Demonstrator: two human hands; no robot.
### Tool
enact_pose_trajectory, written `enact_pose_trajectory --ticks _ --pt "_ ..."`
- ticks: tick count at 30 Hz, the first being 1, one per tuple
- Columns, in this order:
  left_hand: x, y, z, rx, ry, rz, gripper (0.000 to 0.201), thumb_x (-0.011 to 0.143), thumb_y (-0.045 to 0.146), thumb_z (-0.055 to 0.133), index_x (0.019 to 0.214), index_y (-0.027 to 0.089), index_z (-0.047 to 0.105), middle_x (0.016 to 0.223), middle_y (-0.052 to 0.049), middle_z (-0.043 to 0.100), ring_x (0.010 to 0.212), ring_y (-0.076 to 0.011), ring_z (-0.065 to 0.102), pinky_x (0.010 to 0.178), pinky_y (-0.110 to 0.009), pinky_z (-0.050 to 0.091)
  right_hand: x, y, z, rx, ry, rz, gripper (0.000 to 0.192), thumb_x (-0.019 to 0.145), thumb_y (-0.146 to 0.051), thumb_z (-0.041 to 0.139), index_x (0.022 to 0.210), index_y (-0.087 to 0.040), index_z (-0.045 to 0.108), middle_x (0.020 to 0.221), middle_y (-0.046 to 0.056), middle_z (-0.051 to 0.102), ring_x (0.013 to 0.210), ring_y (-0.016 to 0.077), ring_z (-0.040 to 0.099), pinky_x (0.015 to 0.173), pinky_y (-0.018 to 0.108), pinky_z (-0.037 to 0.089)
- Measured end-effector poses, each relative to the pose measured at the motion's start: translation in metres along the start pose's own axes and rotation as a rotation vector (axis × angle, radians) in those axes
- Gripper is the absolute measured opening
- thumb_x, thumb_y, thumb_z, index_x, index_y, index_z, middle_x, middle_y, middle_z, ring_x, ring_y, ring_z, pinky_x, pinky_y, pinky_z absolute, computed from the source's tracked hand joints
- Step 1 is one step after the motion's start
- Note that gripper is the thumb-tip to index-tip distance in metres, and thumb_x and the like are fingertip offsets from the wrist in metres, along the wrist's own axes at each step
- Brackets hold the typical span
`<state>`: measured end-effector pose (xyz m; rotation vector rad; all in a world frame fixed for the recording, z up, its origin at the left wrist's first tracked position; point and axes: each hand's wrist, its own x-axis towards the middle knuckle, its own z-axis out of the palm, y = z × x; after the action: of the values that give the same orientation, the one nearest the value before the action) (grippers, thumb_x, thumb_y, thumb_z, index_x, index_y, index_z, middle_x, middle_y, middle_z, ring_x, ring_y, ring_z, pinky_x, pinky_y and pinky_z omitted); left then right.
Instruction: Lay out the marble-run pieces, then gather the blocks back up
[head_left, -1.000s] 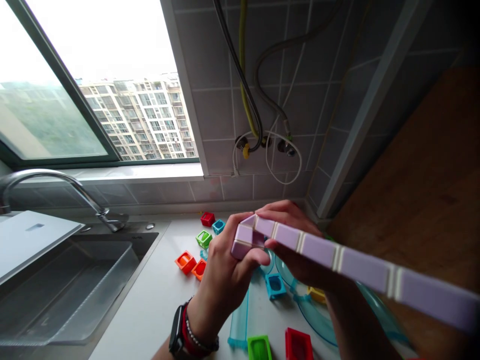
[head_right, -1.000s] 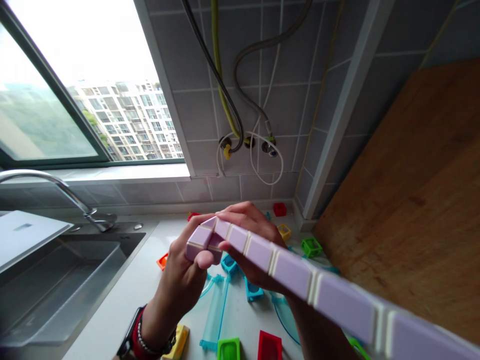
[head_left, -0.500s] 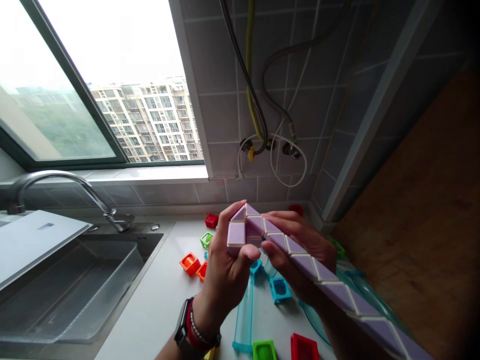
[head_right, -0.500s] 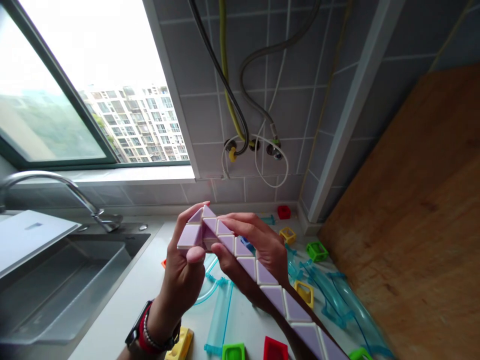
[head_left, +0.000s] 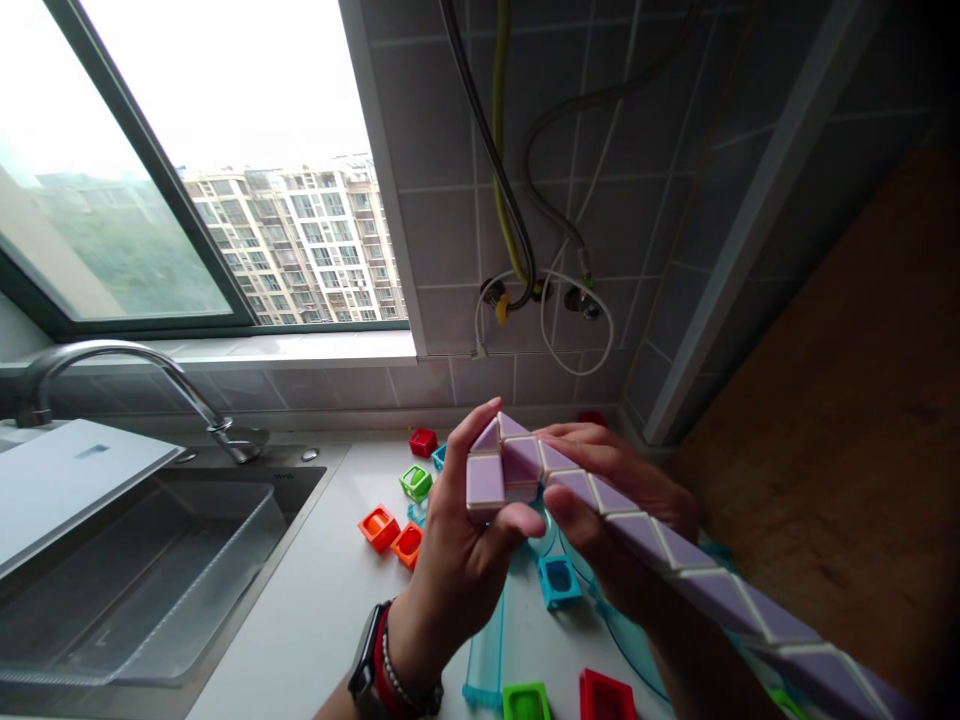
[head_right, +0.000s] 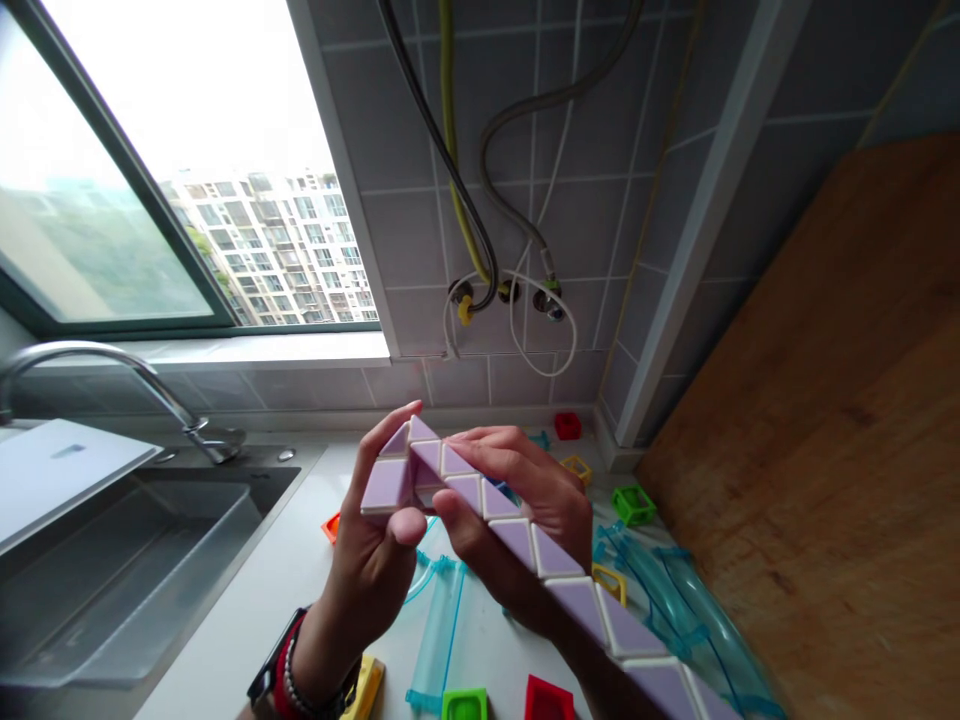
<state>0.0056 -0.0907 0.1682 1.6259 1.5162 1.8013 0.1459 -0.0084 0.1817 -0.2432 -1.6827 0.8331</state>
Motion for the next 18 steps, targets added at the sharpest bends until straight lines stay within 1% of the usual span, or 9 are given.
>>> enact_pose_trajectory --ticks 2,5,8,10,12,15,18 --pt "0.0 -0.002 0.0 0.018 -0.022 0.011 0.08 0.091 0.071 0.06 0.158 0.032 0.037 0.106 -0.004 0.064 0.081 -0.0202 0.059 0.078 -0.034 0.054 -0.002 -0.003 0.0 0.017 0.045 0.076 0.025 0.09 -0.028 0.073 0.115 -0.031 0.076 0.109 0.006 0.076 0.106 0.0289 0.072 0.092 0.045 0.059" --pt "0.0 -0.004 -0.001 0.015 -0.051 0.007 0.081 0.088 0.069 0.064 0.157 0.034 0.037 0.115 -0.007 0.063 0.088 -0.0229 0.062 0.082 -0.037 0.055 -0.004 -0.008 -0.001 0.001 0.096 0.191 0.023 0.089 -0.031 0.075 0.113 -0.032 0.076 0.112 0.005 0.075 0.104 0.0272 0.071 0.088 0.04 0.06" --pt "0.001 -0.006 -0.001 0.05 -0.072 0.047 0.081 0.086 0.071 0.064 0.155 0.034 0.041 0.124 -0.009 0.06 0.098 -0.0257 0.062 0.088 -0.039 0.054 -0.004 -0.01 -0.005 -0.021 0.103 0.225 0.017 0.09 -0.035 0.075 0.106 -0.033 0.079 0.104 0.003 0.077 0.092 0.0242 0.073 0.074 0.034 0.06" --pt "0.003 -0.007 -0.001 0.084 -0.082 0.091 0.081 0.085 0.07 0.065 0.154 0.035 0.042 0.126 -0.009 0.058 0.1 -0.0258 0.062 0.09 -0.039 0.054 -0.003 -0.009 -0.008 0.006 0.115 0.253 0.016 0.09 -0.038 0.076 0.103 -0.032 0.08 0.098 0.003 0.078 0.08 0.0219 0.073 0.063 0.031 0.058" --pt "0.005 -0.008 -0.001 0.102 -0.103 0.118 0.082 0.085 0.067 0.067 0.155 0.035 0.041 0.127 -0.009 0.058 0.099 -0.0254 0.062 0.089 -0.038 0.055 -0.002 -0.009 -0.011 0.03 0.145 0.287 0.017 0.089 -0.041 0.077 0.1 -0.03 0.081 0.092 0.004 0.078 0.072 0.0207 0.071 0.057 0.03 0.056" --pt "0.006 -0.01 0.0 0.108 -0.14 0.148 0.085 0.081 0.063 0.075 0.154 0.036 0.042 0.129 -0.01 0.057 0.099 -0.0253 0.063 0.086 -0.037 0.056 -0.001 -0.011 -0.013 0.008 0.178 0.349 0.02 0.089 -0.045 0.076 0.096 -0.027 0.081 0.087 0.005 0.078 0.068 0.0212 0.07 0.053 0.03 0.054" --pt "0.006 -0.011 -0.002 0.104 -0.168 0.135 0.085 0.08 0.063 0.075 0.154 0.036 0.042 0.131 -0.011 0.06 0.102 -0.0271 0.065 0.088 -0.038 0.057 -0.001 -0.013 -0.014 -0.018 0.178 0.396 0.024 0.089 -0.046 0.075 0.097 -0.024 0.08 0.088 0.006 0.079 0.07 0.0224 0.071 0.053 0.03 0.054"
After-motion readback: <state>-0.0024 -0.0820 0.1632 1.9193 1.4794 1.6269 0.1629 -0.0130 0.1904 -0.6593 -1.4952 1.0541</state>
